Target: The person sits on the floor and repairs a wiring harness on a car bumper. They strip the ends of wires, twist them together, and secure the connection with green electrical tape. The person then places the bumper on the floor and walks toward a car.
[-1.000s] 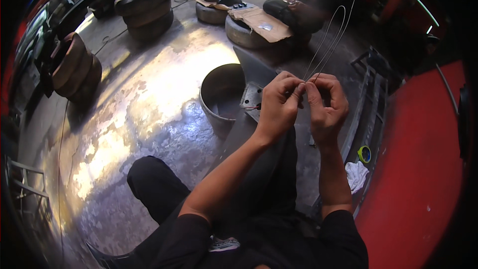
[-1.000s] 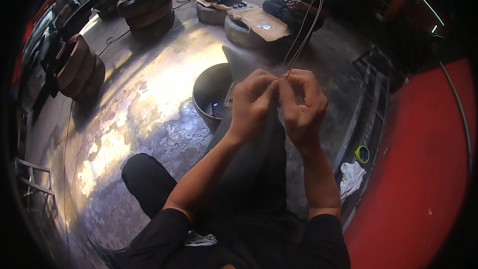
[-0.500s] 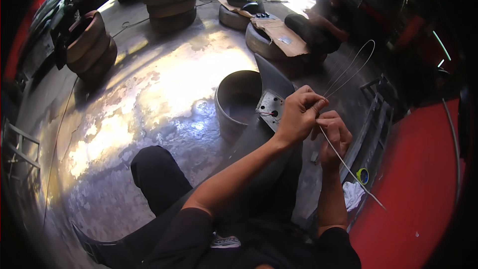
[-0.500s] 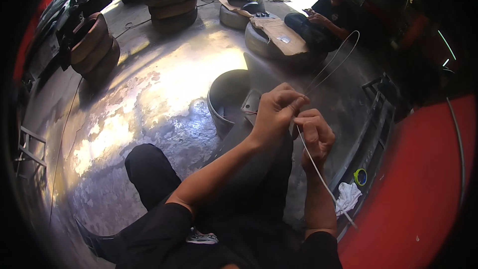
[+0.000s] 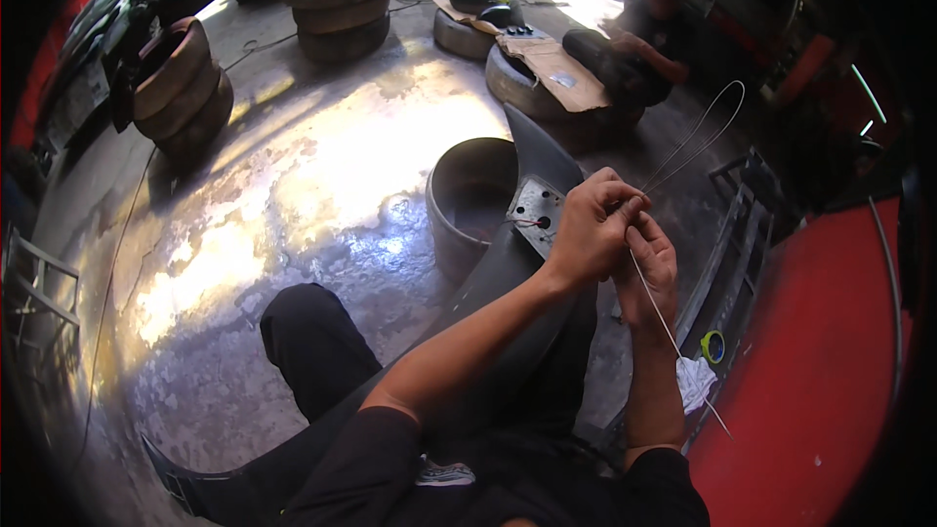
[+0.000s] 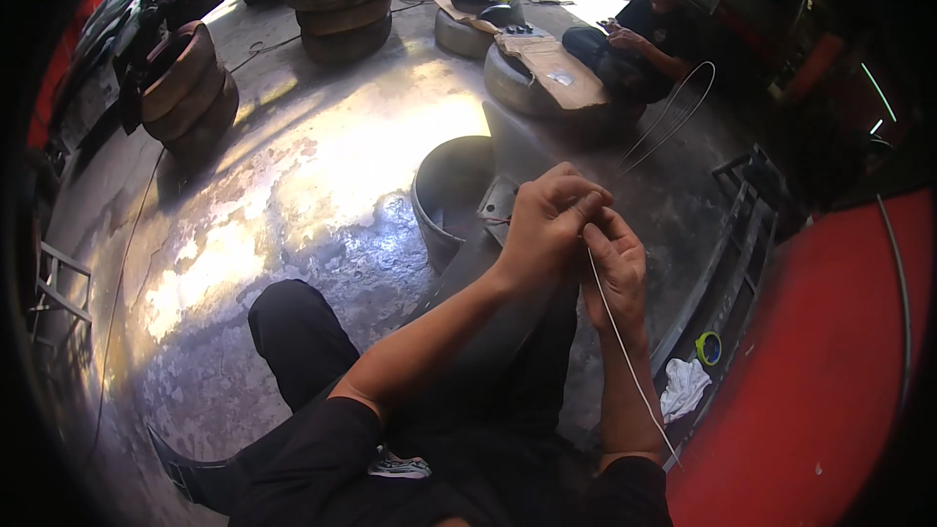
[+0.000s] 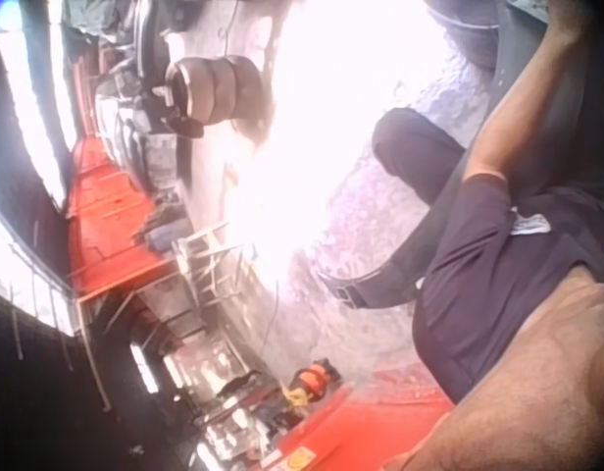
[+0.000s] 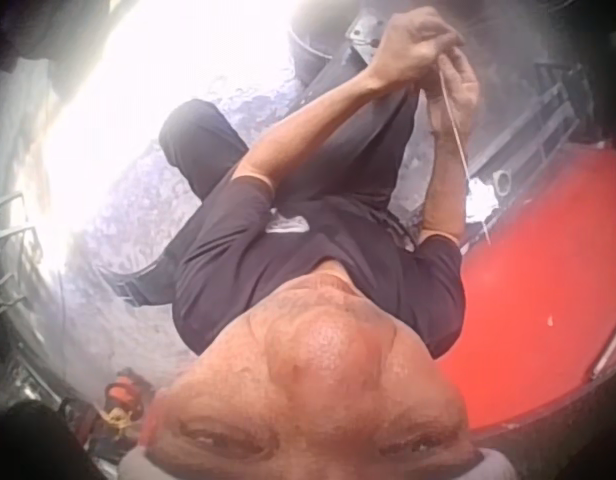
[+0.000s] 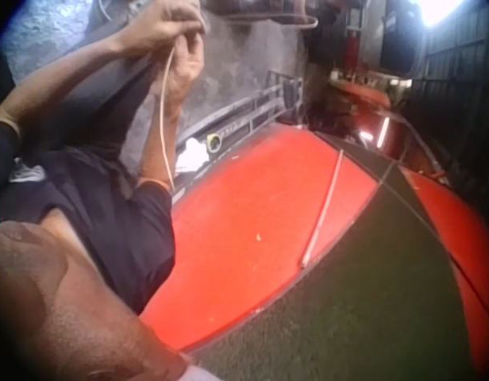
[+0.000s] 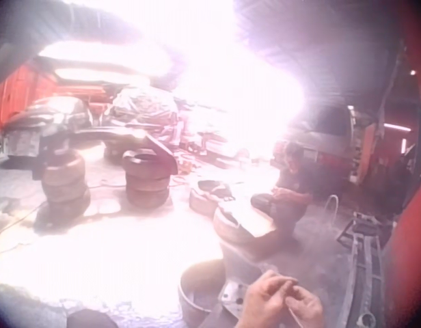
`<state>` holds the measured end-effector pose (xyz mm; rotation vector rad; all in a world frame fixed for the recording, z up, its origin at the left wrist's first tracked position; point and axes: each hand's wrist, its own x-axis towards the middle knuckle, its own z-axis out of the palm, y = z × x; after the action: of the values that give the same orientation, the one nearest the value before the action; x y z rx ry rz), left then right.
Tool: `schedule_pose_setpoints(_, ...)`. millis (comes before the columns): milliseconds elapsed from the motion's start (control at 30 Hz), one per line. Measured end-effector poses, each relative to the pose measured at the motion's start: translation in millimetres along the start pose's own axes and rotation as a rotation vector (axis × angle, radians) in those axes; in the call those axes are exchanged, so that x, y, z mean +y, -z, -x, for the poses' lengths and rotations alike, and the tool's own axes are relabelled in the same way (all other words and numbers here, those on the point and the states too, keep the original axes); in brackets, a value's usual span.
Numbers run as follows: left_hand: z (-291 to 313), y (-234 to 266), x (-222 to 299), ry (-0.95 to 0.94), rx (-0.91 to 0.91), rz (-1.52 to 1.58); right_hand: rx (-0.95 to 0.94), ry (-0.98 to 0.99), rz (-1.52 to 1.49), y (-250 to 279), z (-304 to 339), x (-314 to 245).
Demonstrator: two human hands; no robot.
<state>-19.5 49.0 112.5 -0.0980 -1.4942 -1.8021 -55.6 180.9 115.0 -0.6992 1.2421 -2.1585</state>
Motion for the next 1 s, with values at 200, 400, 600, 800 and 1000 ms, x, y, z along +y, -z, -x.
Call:
schedule_pose_setpoints(200, 0.2, 0.4, -2.9, -0.024, -0.005, -0.026, 0.028, 0.119, 0.084, 8.4, -4.7, 16.3)
schedule_pose_setpoints(400, 0.8, 0.2, -4.2, 0.0, -0.025, 0.021, 0.058, 0.176, 0.209, 14.5, -6.8, 21.6)
schedule_pose_setpoints(600, -2.6, 4.2, -6.2, -0.01, -0.011, 0.002, 0.056, 0.084, 0.036, -0.1, -6.8, 14.2)
schedule_pose_setpoints(800, 1.5, -0.1, 2.9, 0.0, -0.001, 0.029, 0.086, 0.179, 0.273, 10.8, -8.3, 21.3)
schedule_pose_setpoints(1000, -0.4, -0.1, -0.5, 0.125, -0.032, 0.141, 0.158, 0.283, 0.495, 2.4, -8.7, 16.6)
